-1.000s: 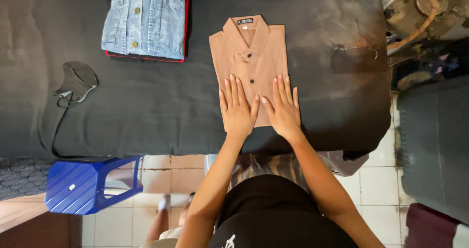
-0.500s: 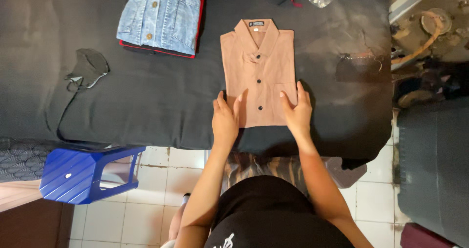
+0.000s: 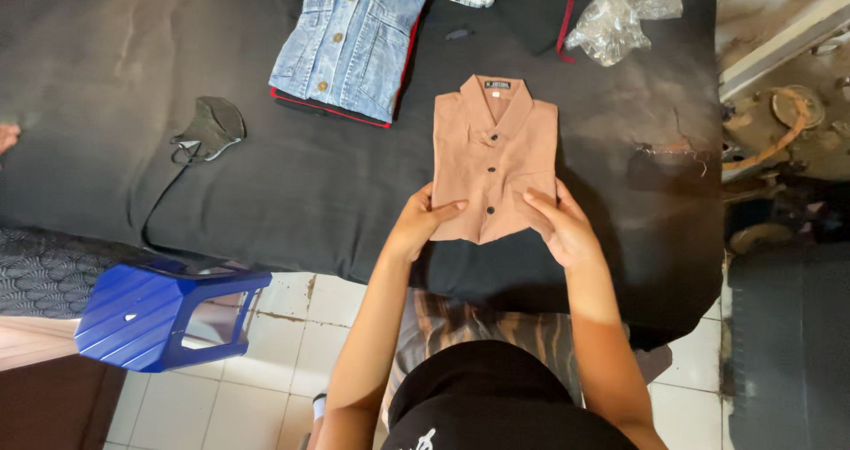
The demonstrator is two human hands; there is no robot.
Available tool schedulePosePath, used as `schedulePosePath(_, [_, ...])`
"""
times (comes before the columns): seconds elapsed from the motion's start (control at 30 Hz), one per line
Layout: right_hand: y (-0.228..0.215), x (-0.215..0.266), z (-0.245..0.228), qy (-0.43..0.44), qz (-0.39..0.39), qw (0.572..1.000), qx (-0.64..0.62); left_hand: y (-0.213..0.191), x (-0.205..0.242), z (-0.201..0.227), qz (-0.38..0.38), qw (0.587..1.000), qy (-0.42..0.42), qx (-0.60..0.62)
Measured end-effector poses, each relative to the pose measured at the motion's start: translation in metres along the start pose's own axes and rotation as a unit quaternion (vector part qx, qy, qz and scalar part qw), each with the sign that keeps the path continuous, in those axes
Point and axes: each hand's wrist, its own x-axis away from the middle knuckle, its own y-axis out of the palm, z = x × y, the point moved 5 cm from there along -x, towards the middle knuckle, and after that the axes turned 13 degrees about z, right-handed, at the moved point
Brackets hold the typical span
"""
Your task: The person folds a denim jacket, a peach-colored shirt, and a black shirt on a table. Each garment is smoothed, folded in half, and then folded again into a compact rectangle. The folded items are stacked on the table.
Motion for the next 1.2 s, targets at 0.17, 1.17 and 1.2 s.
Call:
schedulePosePath(0.17, [0.027, 0.037, -0.046, -0.023, -0.051, 0.998, -0.012, -0.004, 0.031, 0.062, -0.063, 0.995, 0.004, 0.083])
schedulePosePath(1.17, [0.266, -0.176, 0.024, 0.045, -0.154, 0.973, 0.165, -0.233, -0.238, 0.182, 0.19, 0.97, 0.077, -0.128])
schedulePosePath(1.2, [0.26, -0.175, 0.04, 0.031, -0.165, 0.972, 0.165, -0.246, -0.241, 0.162, 0.203, 0.974, 0.026, -0.098])
